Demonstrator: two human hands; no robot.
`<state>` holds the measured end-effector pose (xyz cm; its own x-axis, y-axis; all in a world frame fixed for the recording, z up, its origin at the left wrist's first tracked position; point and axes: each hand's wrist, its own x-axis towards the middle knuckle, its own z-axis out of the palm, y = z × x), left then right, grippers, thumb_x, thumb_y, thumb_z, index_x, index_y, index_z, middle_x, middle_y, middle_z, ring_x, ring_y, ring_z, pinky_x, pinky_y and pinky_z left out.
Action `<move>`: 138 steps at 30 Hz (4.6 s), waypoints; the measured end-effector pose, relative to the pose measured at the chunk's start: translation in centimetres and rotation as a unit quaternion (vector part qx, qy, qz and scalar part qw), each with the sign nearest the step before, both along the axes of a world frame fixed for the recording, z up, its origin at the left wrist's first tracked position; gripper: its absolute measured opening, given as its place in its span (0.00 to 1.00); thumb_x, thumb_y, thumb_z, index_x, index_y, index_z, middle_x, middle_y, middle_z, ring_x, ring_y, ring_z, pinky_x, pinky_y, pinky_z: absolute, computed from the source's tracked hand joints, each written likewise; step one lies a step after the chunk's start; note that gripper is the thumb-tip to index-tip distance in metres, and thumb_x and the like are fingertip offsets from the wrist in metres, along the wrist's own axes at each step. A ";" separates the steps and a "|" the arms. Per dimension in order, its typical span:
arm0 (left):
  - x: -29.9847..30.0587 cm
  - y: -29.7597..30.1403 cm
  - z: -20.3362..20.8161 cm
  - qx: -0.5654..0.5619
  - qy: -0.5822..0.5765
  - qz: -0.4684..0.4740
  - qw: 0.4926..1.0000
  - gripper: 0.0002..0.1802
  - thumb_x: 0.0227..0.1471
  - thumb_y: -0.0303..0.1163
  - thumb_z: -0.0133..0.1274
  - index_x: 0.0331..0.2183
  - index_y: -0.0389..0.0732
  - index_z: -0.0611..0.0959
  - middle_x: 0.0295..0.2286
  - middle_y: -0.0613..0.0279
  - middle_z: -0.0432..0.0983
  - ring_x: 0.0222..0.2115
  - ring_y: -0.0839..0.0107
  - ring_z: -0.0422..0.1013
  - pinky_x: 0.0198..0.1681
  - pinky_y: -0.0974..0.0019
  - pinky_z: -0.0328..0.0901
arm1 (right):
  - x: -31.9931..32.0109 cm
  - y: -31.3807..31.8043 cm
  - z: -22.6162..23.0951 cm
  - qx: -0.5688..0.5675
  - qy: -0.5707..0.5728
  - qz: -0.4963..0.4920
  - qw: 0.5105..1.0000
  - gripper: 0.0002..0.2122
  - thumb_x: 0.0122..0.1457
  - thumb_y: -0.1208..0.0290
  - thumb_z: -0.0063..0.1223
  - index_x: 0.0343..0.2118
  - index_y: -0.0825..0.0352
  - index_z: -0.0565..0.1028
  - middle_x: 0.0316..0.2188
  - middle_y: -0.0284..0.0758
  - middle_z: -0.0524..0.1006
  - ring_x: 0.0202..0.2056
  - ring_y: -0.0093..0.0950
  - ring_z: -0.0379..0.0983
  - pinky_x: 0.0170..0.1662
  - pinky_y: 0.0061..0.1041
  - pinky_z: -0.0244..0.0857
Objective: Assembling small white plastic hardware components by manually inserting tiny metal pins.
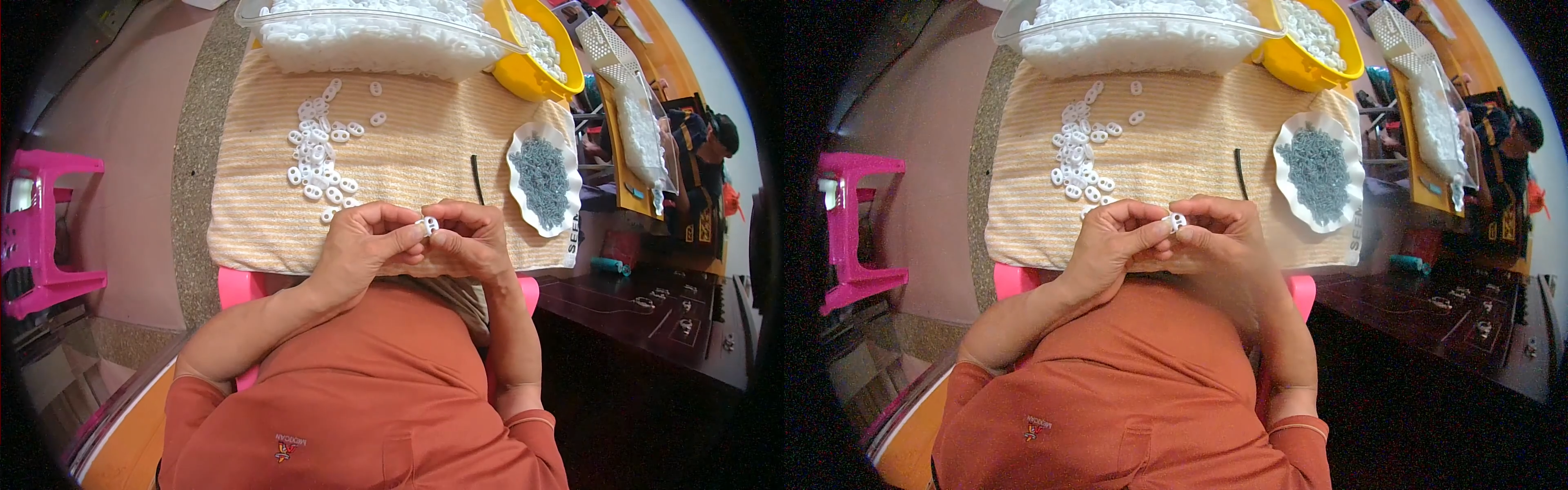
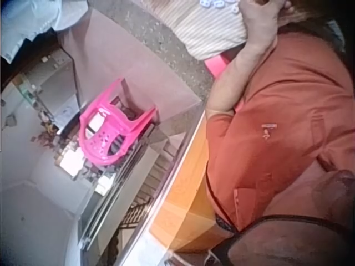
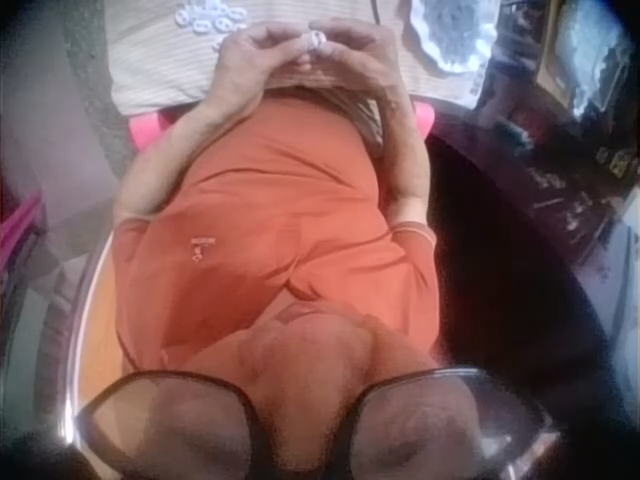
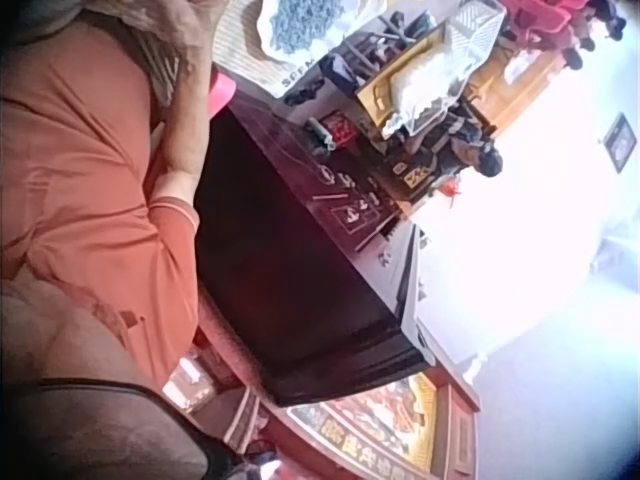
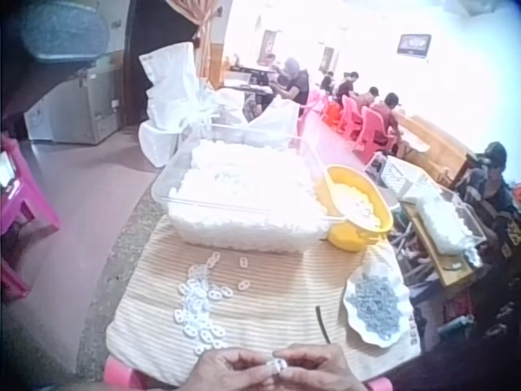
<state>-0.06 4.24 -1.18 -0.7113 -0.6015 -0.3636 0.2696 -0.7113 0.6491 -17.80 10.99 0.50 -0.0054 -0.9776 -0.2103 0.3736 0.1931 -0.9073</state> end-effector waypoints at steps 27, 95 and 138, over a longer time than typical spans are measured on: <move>0.1 0.1 0.3 0.025 -0.007 -0.013 1.000 0.09 0.51 0.28 0.59 0.35 0.35 0.80 0.28 0.62 0.77 0.25 0.78 0.74 0.31 0.76 0.72 | 0.2 0.4 -0.1 0.025 -0.066 -0.016 0.997 0.14 0.52 0.80 0.60 0.42 0.74 0.75 0.37 0.37 0.78 0.38 0.23 0.75 0.42 0.21 0.69; 0.1 -0.4 0.5 0.068 0.065 -0.032 0.995 0.08 0.56 0.33 0.54 0.33 0.37 0.76 0.33 0.58 0.77 0.31 0.76 0.74 0.38 0.69 0.73 | -1.2 -0.3 1.8 -0.060 0.229 -0.102 0.966 0.06 0.54 0.84 0.56 0.35 0.74 0.76 0.30 0.34 0.76 0.31 0.20 0.73 0.35 0.19 0.69; 0.5 0.5 1.4 -0.115 0.054 -0.038 0.991 0.07 0.54 0.30 0.56 0.28 0.36 0.77 0.23 0.68 0.75 0.24 0.84 0.69 0.28 0.78 0.66 | 3.1 -13.7 2.0 -0.176 0.679 0.210 0.681 0.13 0.51 0.71 0.52 0.40 0.65 0.77 0.38 0.39 0.75 0.38 0.41 0.73 0.40 0.37 0.66</move>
